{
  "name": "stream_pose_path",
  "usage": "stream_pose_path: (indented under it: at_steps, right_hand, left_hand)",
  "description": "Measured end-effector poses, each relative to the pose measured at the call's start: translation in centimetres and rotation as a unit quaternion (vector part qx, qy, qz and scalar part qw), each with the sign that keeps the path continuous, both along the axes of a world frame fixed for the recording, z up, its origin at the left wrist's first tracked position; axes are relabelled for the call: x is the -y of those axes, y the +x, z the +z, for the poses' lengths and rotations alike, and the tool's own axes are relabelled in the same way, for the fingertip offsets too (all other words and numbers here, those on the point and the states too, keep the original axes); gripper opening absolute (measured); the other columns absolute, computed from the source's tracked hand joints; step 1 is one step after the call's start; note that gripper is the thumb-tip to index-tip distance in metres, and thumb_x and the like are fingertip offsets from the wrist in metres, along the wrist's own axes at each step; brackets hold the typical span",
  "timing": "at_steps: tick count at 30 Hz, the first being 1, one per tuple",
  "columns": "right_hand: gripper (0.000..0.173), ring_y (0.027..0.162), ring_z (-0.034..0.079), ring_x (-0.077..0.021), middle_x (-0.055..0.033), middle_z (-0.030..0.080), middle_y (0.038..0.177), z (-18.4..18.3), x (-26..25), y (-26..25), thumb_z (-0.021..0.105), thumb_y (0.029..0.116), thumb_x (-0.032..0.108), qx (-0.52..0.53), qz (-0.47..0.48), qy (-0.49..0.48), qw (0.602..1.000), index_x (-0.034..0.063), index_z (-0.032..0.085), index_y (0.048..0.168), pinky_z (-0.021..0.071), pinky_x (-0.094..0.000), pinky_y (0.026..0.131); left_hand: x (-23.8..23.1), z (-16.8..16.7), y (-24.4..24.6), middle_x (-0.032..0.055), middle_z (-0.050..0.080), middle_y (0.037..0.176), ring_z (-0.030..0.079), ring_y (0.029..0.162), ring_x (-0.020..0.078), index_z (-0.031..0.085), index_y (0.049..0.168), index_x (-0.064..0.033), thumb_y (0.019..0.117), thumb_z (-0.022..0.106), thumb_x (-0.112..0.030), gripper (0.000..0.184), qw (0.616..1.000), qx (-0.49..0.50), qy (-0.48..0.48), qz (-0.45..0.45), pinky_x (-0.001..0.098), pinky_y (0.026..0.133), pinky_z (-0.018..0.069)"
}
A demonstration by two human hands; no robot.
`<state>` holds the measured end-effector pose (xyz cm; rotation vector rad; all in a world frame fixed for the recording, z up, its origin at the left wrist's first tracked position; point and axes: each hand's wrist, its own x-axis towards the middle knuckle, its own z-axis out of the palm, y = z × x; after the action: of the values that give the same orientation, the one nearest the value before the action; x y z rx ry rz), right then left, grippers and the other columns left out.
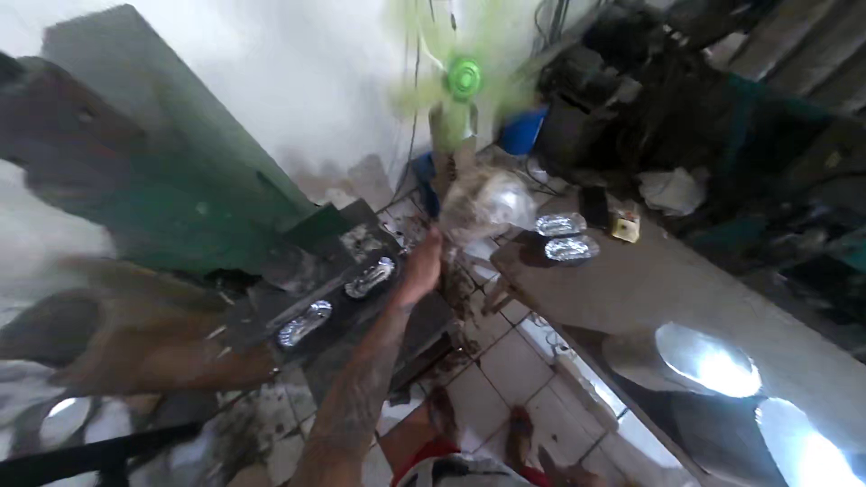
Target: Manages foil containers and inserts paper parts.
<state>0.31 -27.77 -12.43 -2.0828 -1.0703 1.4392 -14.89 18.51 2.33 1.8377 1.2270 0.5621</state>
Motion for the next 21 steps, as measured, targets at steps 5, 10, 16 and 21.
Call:
stream_pose_path:
  at_steps: [5,10,16,21]
  right_hand:
    - [0.026,0.107,0.068,-0.0346,-0.0248,0.069,0.115,3.2,-17.0,-1.8,0.060,0.0975,0.006,0.096,-0.029,0.167,0.981,-0.0080,0.068,0.118,0.0545,-0.0495,0.098]
    - [0.023,0.110,0.071,-0.0352,-0.0164,0.075,0.113,8.6,-34.8,-7.8,0.060,0.0929,-0.002,0.246,0.307,0.508,0.766,0.0020,0.076,0.109,0.0564,-0.0520,0.098]
    - [0.036,0.141,0.048,-0.0358,-0.0151,0.055,0.149,9.6,-46.6,-16.4,0.043,0.1061,0.004,0.235,0.552,0.284,0.748,0.0019,0.059,0.139,0.0324,-0.0629,0.117]
    - [0.036,0.144,0.042,-0.0414,-0.0226,0.049,0.151,12.3,-45.4,-29.5,0.046,0.1059,0.004,0.199,0.597,0.201,0.751,-0.0079,0.052,0.140,0.0210,-0.0731,0.117]
  left_hand:
    - [-2.5,-3.5,-13.6,0.0245,0.067,0.121,0.063,0.116,0.0410,0.065,0.129,-0.0026,0.1076,0.041,-0.052,0.059,0.955,-0.275,-0.061,-0.089,0.0645,0.103,0.0443]
    - [-0.2,-1.2,-22.7,0.0258,0.066,0.116,0.062,0.113,0.0420,0.070,0.110,0.0025,0.1098,0.042,-0.042,0.053,0.900,-0.347,-0.069,-0.256,0.0625,0.105,0.0425]
    - [5.2,2.3,-25.8,0.0277,0.066,0.119,0.063,0.118,0.0420,0.067,0.119,0.0069,0.1096,0.048,-0.025,0.038,0.904,-0.299,-0.027,-0.305,0.0544,0.105,0.0467]
    - [14.1,4.0,-23.4,0.0200,0.073,0.094,0.072,0.088,0.0299,0.073,0.102,0.0078,0.1007,0.059,-0.010,0.023,0.927,-0.019,-0.071,-0.367,0.0471,0.087,0.0566]
